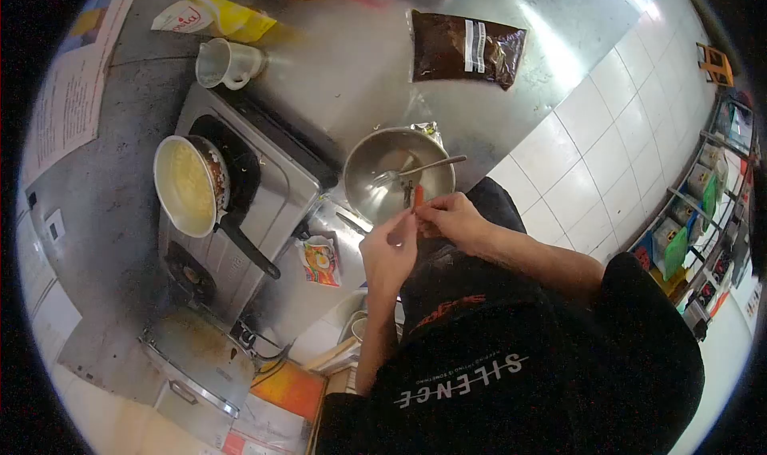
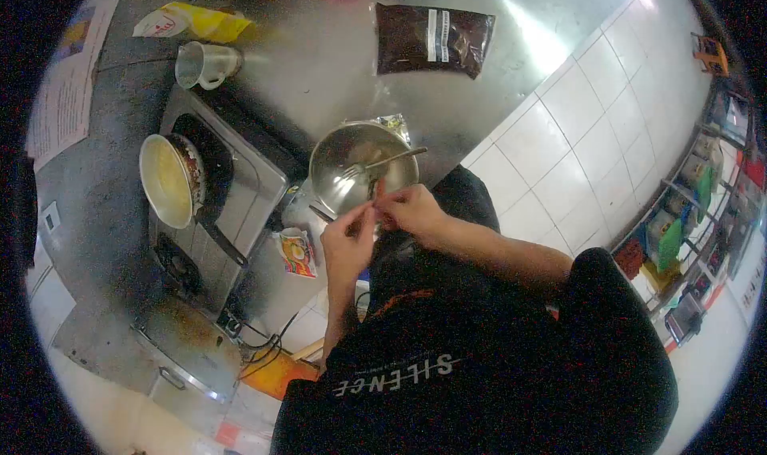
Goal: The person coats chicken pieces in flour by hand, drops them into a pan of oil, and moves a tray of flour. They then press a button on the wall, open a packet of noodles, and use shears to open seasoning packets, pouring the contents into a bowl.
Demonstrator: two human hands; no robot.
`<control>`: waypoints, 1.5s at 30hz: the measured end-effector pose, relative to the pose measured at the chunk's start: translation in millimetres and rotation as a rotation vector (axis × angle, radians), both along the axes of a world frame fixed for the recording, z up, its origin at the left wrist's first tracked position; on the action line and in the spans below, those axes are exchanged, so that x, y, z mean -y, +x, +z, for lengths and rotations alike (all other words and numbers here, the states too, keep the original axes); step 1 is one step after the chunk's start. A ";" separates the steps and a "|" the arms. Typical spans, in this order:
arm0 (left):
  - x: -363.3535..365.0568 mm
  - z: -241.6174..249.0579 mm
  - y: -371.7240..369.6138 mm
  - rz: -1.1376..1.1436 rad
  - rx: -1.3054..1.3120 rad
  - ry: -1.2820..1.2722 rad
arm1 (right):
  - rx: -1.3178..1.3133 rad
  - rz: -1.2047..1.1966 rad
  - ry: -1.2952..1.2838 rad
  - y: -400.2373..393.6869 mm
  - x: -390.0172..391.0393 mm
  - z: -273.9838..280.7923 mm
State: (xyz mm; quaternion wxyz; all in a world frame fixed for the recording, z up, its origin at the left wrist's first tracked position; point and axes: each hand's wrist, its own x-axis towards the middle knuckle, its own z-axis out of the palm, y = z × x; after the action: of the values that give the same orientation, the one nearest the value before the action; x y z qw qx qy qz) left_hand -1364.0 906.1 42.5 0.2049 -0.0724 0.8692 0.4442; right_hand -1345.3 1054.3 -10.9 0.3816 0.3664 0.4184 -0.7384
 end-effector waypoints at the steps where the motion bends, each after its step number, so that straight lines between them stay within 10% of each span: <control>1: 1.5 2.4 -0.7 0.054 0.056 0.019 | 0.013 0.008 -0.013 -0.9 -1.6 0.2; 4: -2.4 2.9 -1.3 0.241 0.121 0.037 | 0.069 0.044 0.005 -11.0 -0.4 13.7; 11: -9.2 13.3 4.2 -0.217 -0.106 -0.487 | 0.116 0.080 -0.017 -4.9 14.3 3.0; 26: 12.1 -16.9 23.0 0.101 0.352 0.263 | 0.169 -0.091 -0.087 -1.8 25.5 30.7; 45: -7.5 -21.9 43.8 0.284 0.079 0.244 | 0.178 -0.220 -0.123 11.2 34.6 21.6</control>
State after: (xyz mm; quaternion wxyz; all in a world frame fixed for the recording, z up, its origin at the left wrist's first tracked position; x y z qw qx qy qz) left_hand -1320.2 913.6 20.6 0.1814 -0.1865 0.7812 0.5675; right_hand -1334.0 1019.7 10.6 0.3557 0.4499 0.2941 -0.7646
